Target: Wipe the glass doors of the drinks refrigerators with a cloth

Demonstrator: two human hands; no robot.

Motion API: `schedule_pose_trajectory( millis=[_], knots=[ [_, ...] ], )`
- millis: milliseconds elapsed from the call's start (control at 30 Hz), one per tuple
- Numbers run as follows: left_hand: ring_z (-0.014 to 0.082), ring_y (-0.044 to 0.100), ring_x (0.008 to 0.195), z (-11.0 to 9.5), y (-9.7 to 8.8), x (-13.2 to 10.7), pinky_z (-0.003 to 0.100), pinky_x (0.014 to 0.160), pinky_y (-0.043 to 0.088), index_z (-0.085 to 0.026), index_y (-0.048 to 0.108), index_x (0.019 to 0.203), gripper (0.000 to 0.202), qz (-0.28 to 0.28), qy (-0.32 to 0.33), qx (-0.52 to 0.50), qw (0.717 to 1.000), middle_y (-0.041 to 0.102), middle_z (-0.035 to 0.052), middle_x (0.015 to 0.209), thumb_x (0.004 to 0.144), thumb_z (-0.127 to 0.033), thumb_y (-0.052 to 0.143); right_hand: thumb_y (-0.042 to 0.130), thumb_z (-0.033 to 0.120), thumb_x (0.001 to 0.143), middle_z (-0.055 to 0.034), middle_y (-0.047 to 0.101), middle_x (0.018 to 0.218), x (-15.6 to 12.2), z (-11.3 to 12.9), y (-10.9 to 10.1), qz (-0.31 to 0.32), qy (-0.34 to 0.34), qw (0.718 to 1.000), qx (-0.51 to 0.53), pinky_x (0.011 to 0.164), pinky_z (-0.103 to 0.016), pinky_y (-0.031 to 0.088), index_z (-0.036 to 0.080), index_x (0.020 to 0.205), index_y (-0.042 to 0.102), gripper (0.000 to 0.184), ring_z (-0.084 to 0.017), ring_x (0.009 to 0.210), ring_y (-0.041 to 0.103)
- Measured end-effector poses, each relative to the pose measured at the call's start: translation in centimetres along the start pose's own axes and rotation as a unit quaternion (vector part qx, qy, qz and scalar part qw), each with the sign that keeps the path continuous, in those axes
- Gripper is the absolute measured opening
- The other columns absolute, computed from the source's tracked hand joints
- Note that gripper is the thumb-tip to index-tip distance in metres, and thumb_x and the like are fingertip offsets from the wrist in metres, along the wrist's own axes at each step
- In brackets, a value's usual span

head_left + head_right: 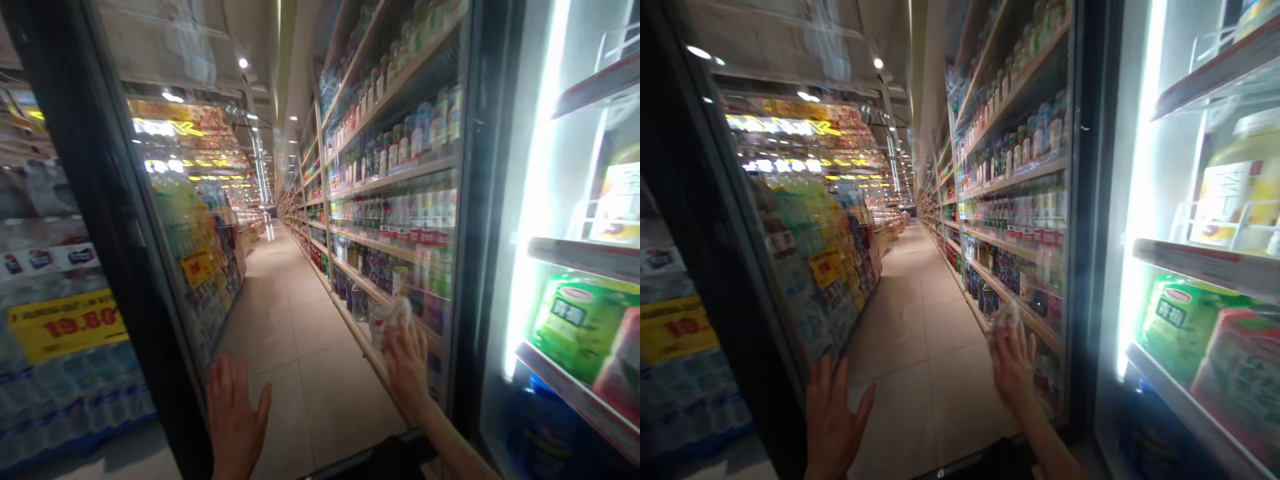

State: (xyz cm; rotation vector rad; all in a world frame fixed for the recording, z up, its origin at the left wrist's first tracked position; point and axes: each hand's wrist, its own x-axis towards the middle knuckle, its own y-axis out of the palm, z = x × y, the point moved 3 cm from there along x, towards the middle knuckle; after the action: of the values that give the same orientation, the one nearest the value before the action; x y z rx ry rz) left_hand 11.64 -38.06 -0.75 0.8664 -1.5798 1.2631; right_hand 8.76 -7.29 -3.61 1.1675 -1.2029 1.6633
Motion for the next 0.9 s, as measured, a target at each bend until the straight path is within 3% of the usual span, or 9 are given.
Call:
schedule_pose_trajectory(
  millis=[67, 133, 267, 333, 467, 533, 733, 800, 900],
  knots=[
    [0.0335, 0.014, 0.138, 0.1, 0.1, -0.2, 0.059, 0.105, 0.026, -0.022, 0.009, 0.144, 0.071, 0.006, -0.007, 0.006, 1.0, 0.015, 0.0165, 0.151, 0.086, -0.031, 0.049, 0.038, 0.023, 0.087, -0.0187, 0.024, 0.147, 1.9, -2.0, -0.2, -0.091, 0.126, 0.988, -0.026, 0.097, -0.061, 0.032, 0.016, 0.139, 0.033, 0.053, -0.035, 0.134, 0.025],
    [0.0336, 0.013, 0.138, 0.1, 0.2, -0.3, 0.059, 0.105, 0.025, -0.022, 0.009, 0.144, 0.072, 0.007, -0.013, 0.008, 1.0, 0.014, 0.0168, 0.151, 0.086, -0.031, 0.049, 0.039, 0.023, 0.087, -0.0207, 0.02, 0.148, 2.7, -0.8, 0.0, -0.11, 0.141, 0.984, -0.025, 0.097, -0.061, 0.031, 0.012, 0.14, 0.03, 0.055, -0.037, 0.136, 0.02],
    [0.0318, 0.013, 0.139, 0.2, -0.2, -0.2, 0.057, 0.106, 0.025, -0.022, 0.01, 0.144, 0.07, 0.004, 0.004, 0.007, 1.0, 0.014, 0.0156, 0.151, 0.086, -0.029, 0.048, 0.043, 0.014, 0.081, -0.0071, 0.036, 0.144, 1.3, 6.6, 0.7, 0.036, -0.14, 0.988, 0.049, 0.107, -0.055, 0.023, 0.023, 0.134, 0.041, 0.054, -0.029, 0.138, 0.016],
    [0.0308, 0.014, 0.139, 0.3, -0.4, -0.2, 0.055, 0.107, 0.025, -0.022, 0.01, 0.144, 0.07, 0.003, 0.017, 0.005, 1.0, 0.014, 0.0144, 0.151, 0.086, -0.029, 0.048, 0.044, 0.012, 0.079, -0.0029, 0.044, 0.139, 0.7, 7.0, 0.5, 0.068, -0.209, 0.974, 0.059, 0.109, -0.054, 0.02, 0.027, 0.129, 0.047, 0.053, -0.026, 0.138, 0.019],
    [0.0304, 0.014, 0.139, 0.3, -0.3, -0.3, 0.054, 0.108, 0.024, -0.023, 0.01, 0.144, 0.071, 0.009, 0.016, 0.003, 1.0, 0.013, 0.0133, 0.152, 0.085, -0.027, 0.049, 0.041, 0.021, 0.085, -0.0133, 0.031, 0.145, 3.0, 1.0, -0.1, -0.043, 0.042, 0.998, -0.016, 0.101, -0.06, 0.028, 0.023, 0.136, 0.038, 0.052, -0.032, 0.136, 0.023],
    [0.0308, 0.012, 0.139, 0.2, -0.2, -0.4, 0.054, 0.108, 0.023, -0.022, 0.009, 0.144, 0.072, 0.006, 0.007, 0.005, 1.0, 0.012, 0.0138, 0.152, 0.085, -0.026, 0.049, 0.04, 0.025, 0.086, -0.0181, 0.024, 0.148, 3.6, 0.6, -0.1, -0.088, 0.131, 0.987, -0.028, 0.098, -0.061, 0.03, 0.018, 0.139, 0.032, 0.054, -0.036, 0.135, 0.022],
    [0.0294, 0.019, 0.138, 0.7, -1.1, -0.3, 0.052, 0.108, 0.023, -0.02, 0.015, 0.143, 0.068, 0.026, 0.028, 0.029, 0.999, 0.022, 0.0156, 0.149, 0.085, -0.023, 0.048, 0.045, 0.014, 0.08, -0.0042, 0.036, 0.144, 0.9, 10.7, 1.0, 0.047, -0.185, 0.978, 0.08, 0.11, -0.052, 0.017, 0.025, 0.133, 0.042, 0.055, -0.027, 0.138, 0.019],
    [0.028, 0.025, 0.136, 1.1, -1.6, -0.1, 0.052, 0.108, 0.023, -0.02, 0.019, 0.142, 0.065, 0.024, 0.036, 0.031, 0.999, 0.032, 0.0152, 0.144, 0.084, -0.022, 0.048, 0.045, 0.013, 0.08, -0.0038, 0.032, 0.146, 1.3, 10.1, 0.7, 0.028, -0.157, 0.984, 0.075, 0.109, -0.054, 0.017, 0.027, 0.136, 0.038, 0.058, -0.027, 0.138, 0.019],
    [0.0276, 0.029, 0.133, 1.4, -2.0, 0.3, 0.049, 0.106, 0.028, -0.018, 0.023, 0.14, 0.062, 0.014, 0.04, -0.001, 0.999, 0.037, 0.0155, 0.14, 0.084, -0.022, 0.048, 0.045, 0.016, 0.083, -0.0104, 0.02, 0.15, 3.1, 7.4, 0.4, -0.054, 0.015, 0.998, 0.024, 0.104, -0.058, 0.024, 0.024, 0.142, 0.026, 0.062, -0.033, 0.137, 0.018]
  ],
)
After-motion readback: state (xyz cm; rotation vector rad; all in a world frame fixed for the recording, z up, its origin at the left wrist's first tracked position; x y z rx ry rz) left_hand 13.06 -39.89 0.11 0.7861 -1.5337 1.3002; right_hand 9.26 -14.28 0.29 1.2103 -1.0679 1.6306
